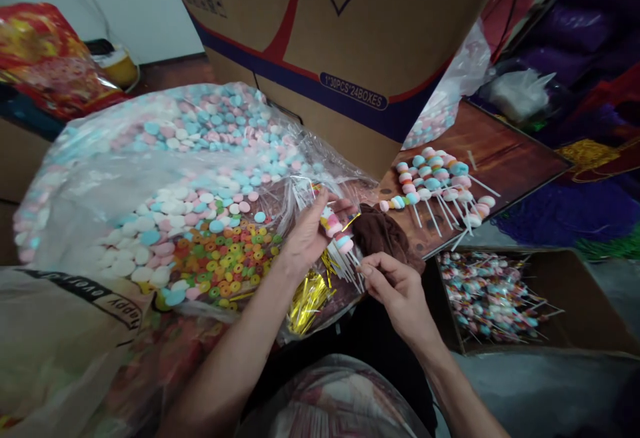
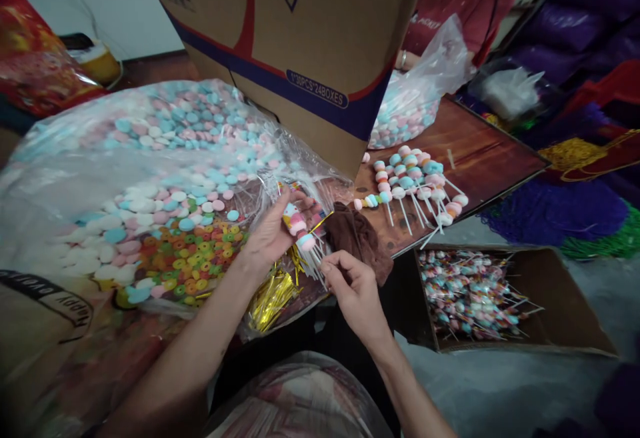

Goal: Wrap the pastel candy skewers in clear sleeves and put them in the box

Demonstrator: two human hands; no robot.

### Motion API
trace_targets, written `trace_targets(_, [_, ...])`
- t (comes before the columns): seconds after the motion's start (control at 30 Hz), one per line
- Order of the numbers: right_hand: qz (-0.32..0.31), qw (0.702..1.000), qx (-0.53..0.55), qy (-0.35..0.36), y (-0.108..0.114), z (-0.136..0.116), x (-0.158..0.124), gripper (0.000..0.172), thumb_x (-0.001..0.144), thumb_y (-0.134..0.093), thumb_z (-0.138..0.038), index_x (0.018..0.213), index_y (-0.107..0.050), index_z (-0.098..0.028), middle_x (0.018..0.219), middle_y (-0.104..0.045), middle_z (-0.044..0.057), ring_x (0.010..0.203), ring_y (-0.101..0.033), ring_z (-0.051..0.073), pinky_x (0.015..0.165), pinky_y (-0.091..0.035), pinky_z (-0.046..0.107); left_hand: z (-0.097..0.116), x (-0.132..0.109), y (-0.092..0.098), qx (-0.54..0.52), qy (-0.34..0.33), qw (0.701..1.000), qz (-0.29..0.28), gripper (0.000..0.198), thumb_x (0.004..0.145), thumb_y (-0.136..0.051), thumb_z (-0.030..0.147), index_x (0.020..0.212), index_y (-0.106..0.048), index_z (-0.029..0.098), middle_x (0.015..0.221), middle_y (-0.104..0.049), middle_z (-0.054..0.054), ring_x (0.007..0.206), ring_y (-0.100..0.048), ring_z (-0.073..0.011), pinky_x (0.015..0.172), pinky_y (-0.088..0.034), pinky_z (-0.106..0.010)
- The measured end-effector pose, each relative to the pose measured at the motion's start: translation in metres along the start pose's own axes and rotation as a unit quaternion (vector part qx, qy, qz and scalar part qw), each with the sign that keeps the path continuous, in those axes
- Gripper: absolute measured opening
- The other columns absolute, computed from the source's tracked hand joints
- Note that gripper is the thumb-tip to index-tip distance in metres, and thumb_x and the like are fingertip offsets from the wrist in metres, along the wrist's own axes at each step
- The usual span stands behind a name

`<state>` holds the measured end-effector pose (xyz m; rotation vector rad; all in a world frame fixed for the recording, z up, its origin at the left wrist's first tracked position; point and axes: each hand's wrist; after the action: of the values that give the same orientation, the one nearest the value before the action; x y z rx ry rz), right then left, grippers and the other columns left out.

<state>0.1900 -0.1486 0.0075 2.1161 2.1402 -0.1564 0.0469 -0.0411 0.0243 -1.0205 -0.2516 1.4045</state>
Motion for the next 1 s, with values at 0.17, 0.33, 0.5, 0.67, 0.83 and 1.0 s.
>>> trace_targets(0.17, [-0.018, 0.999, -0.034, 0.014, 0.007, 0.000, 0.000, 0.024, 0.091, -0.059, -0.039, 0.079, -0.059, -0.018, 0.063, -0.045, -0.003, 0.055, -0.039, 0.009, 0.050, -0.033, 0.022, -0.006, -0.002, 0.004, 0.039, 0.040, 0.998, 0.038, 0.036, 0.076, -0.074, 0.047, 0.072, -0.061, 0.014, 0.062, -0.064, -0.002, 0.056, -0.065, -0.0144, 0.050, -0.047, -0.023])
trace_targets(0.33, [-0.013, 0.947, -0.260, 0.190, 0.024, -0.010, 0.001, 0.019, 0.095, -0.051, -0.023, 0.077, -0.058, -0.019, 0.072, -0.056, 0.001, 0.065, -0.051, 0.012, 0.063, -0.041, 0.024, -0.003, -0.003, 0.006, 0.050, 0.092, 0.992, 0.076, 0.044, 0.081, -0.064, 0.056, 0.072, -0.059, 0.014, 0.066, -0.068, -0.007, 0.066, -0.071, -0.0221, 0.047, -0.046, -0.024])
trace_targets(0.5, [0.002, 0.893, -0.351, 0.281, 0.020, -0.007, -0.001, 0.016, 0.095, -0.048, -0.014, 0.082, -0.054, -0.020, 0.073, -0.054, 0.000, 0.064, -0.052, 0.012, 0.063, -0.041, 0.024, -0.011, -0.004, 0.006, 0.022, 0.059, 0.997, 0.040, 0.047, 0.079, -0.064, 0.059, 0.070, -0.058, 0.013, 0.060, -0.060, -0.002, 0.066, -0.070, -0.0199, 0.050, -0.046, -0.023])
trace_targets(0.67, [0.033, 0.875, -0.376, 0.302, 0.003, 0.007, 0.000, 0.018, 0.096, -0.046, -0.014, 0.082, -0.055, -0.021, 0.071, -0.053, 0.001, 0.064, -0.052, 0.013, 0.064, -0.042, 0.025, -0.028, -0.007, 0.007, 0.036, 0.016, 0.999, 0.009, 0.047, 0.078, -0.066, 0.059, 0.066, -0.055, 0.014, 0.058, -0.054, 0.002, 0.066, -0.068, -0.0146, 0.056, -0.046, -0.020])
trace_targets(0.83, [0.042, 0.925, -0.289, 0.242, -0.005, 0.012, 0.004, 0.020, 0.096, -0.047, -0.020, 0.080, -0.059, -0.019, 0.071, -0.052, 0.002, 0.065, -0.049, 0.013, 0.064, -0.042, 0.026, -0.028, -0.014, 0.007, 0.040, 0.042, 0.998, -0.021, 0.039, 0.078, -0.069, 0.053, 0.075, -0.059, 0.015, 0.057, -0.055, 0.003, 0.069, -0.069, -0.0154, 0.061, -0.047, -0.020])
trace_targets(1.0, [-0.010, 1.000, 0.015, -0.011, -0.007, 0.004, -0.001, 0.023, 0.090, -0.060, -0.038, 0.079, -0.060, -0.018, 0.062, -0.047, -0.003, 0.050, -0.036, 0.008, 0.045, -0.028, 0.021, -0.016, -0.017, 0.008, 0.033, 0.093, 0.994, -0.047, 0.023, 0.080, -0.073, 0.035, 0.081, -0.066, 0.014, 0.071, -0.068, -0.003, 0.079, -0.072, -0.0193, 0.070, -0.051, -0.025])
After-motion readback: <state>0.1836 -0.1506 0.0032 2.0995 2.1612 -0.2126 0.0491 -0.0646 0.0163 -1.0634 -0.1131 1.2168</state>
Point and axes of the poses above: each hand's wrist, its own x-axis towards the middle knuckle, its own y-axis out of the back of the hand, z = x × y
